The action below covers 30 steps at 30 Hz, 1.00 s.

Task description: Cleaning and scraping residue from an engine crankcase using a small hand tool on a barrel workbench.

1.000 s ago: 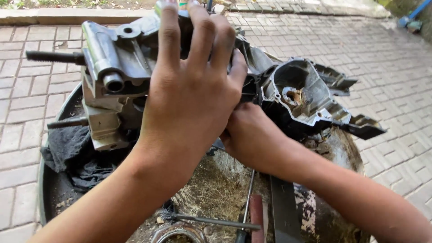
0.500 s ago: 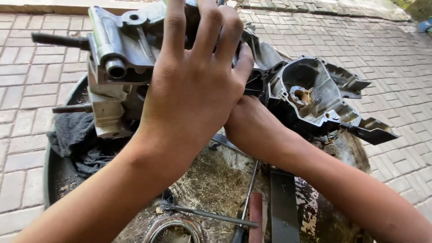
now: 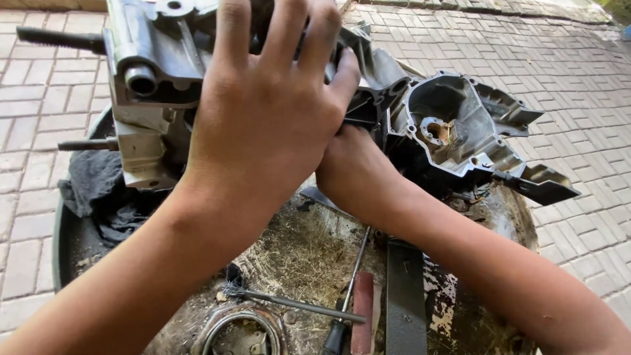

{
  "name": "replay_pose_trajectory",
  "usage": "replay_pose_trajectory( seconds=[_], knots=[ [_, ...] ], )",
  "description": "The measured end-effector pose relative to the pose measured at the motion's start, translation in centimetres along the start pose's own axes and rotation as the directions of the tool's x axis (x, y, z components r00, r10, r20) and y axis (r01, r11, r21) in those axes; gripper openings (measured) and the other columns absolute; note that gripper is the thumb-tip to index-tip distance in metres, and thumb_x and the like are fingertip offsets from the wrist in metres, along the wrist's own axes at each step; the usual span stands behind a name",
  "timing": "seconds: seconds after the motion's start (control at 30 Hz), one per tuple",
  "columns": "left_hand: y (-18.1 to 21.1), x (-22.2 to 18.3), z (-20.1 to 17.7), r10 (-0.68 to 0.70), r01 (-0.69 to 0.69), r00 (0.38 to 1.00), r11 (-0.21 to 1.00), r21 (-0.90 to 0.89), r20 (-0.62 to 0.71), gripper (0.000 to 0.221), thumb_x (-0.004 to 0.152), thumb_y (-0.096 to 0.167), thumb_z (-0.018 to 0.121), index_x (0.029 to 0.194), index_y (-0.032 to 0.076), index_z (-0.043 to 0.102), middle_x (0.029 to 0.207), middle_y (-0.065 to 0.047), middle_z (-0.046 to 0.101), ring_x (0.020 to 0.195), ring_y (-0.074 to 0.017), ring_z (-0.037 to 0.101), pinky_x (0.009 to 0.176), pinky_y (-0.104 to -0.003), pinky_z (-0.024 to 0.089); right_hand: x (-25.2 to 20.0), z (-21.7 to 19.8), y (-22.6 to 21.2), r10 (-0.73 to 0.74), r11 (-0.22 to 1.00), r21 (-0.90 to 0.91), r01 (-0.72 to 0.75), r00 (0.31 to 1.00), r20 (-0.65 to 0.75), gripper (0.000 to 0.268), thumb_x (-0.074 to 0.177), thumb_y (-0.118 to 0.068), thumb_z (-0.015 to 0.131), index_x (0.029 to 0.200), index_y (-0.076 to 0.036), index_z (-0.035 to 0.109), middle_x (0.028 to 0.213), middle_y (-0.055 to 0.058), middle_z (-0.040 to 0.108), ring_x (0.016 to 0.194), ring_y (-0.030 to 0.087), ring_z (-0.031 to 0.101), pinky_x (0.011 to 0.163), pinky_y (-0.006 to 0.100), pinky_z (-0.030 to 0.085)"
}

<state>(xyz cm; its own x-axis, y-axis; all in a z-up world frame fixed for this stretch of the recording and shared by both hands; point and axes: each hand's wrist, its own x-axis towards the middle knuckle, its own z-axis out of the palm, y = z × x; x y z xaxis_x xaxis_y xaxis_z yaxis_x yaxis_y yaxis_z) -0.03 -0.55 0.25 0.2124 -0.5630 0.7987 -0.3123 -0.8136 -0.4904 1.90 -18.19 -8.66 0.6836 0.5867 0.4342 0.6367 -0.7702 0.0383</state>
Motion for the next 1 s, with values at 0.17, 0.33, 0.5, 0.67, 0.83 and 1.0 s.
replay_pose_trajectory(
  seconds=[0.17, 0.33, 0.5, 0.67, 0.83, 1.0],
  knots=[
    [-0.3, -0.3, 0.1, 0.022, -0.022, 1.000, 1.000, -0.010, 0.002, 0.007, 0.120, 0.023, 0.083, 0.125, 0.019, 0.086, 0.141, -0.015, 0.064, 0.133, -0.0343, 0.051, 0.115, -0.053, 0.040, -0.4, -3.6, -1.8, 0.031, 0.995, 0.090, -0.047, 0.985, 0.170, 0.017, 0.069, 0.010, 0.054, 0.076, 0.001, 0.067, 0.068, 0.023, 0.063, 0.062, 0.046, 0.056, 0.051, 0.054, 0.043],
    [0.0, -0.3, 0.0, 0.020, -0.021, 0.999, 1.000, 0.020, 0.039, 0.009, 0.123, 0.030, 0.086, 0.127, 0.021, 0.087, 0.157, -0.012, 0.058, 0.145, -0.0326, 0.039, 0.115, -0.050, 0.039, -0.2, -1.8, -0.4, 0.001, 0.998, 0.065, -0.004, 0.999, 0.035, 0.014, 0.067, 0.014, 0.054, 0.060, 0.002, 0.050, 0.053, 0.024, 0.047, 0.046, 0.046, 0.038, 0.042, 0.053, 0.025],
    [0.0, -0.3, 0.0, 0.017, -0.017, 1.000, 1.000, 0.020, 0.018, 0.004, 0.119, 0.026, 0.085, 0.120, 0.022, 0.086, 0.149, -0.011, 0.062, 0.138, -0.0325, 0.047, 0.111, -0.050, 0.041, -0.5, -2.3, -0.7, -0.028, 0.994, 0.106, 0.022, 0.998, 0.063, 0.020, 0.063, 0.017, 0.054, 0.069, 0.004, 0.069, 0.061, 0.026, 0.060, 0.052, 0.047, 0.050, 0.046, 0.054, 0.035],
    [-0.1, -0.4, 0.2, 0.020, -0.019, 1.000, 0.998, -0.058, 0.019, 0.005, 0.124, 0.020, 0.091, 0.126, 0.016, 0.089, 0.158, -0.017, 0.060, 0.144, -0.0345, 0.045, 0.119, -0.053, 0.038, 0.2, -4.6, -1.9, -0.001, 0.971, 0.237, -0.020, 0.996, 0.089, 0.016, 0.079, 0.013, 0.055, 0.082, 0.005, 0.069, 0.078, 0.026, 0.066, 0.069, 0.049, 0.057, 0.056, 0.052, 0.044],
    [0.4, -0.5, 0.4, 0.017, -0.017, 0.999, 1.000, 0.016, 0.032, 0.010, 0.120, 0.029, 0.091, 0.128, 0.023, 0.089, 0.156, -0.011, 0.061, 0.140, -0.0315, 0.047, 0.113, -0.046, 0.043, -0.2, -4.3, -1.4, 0.063, 0.972, 0.213, -0.098, 0.984, 0.168, 0.022, 0.078, 0.012, 0.057, 0.059, 0.002, 0.062, 0.058, 0.024, 0.062, 0.050, 0.048, 0.049, 0.047, 0.050, 0.032],
    [0.1, -0.9, 0.6, 0.039, -0.040, 0.999, 0.999, 0.013, 0.036, 0.017, 0.121, 0.022, 0.096, 0.136, 0.024, 0.090, 0.161, -0.013, 0.056, 0.145, -0.0333, 0.043, 0.115, -0.049, 0.041, -0.5, -6.8, -2.8, 0.036, 0.971, 0.227, -0.078, 0.982, 0.184, 0.021, 0.093, 0.007, 0.056, 0.106, 0.003, 0.071, 0.090, 0.022, 0.074, 0.070, 0.039, 0.070, 0.057, 0.047, 0.057]
  ],
)
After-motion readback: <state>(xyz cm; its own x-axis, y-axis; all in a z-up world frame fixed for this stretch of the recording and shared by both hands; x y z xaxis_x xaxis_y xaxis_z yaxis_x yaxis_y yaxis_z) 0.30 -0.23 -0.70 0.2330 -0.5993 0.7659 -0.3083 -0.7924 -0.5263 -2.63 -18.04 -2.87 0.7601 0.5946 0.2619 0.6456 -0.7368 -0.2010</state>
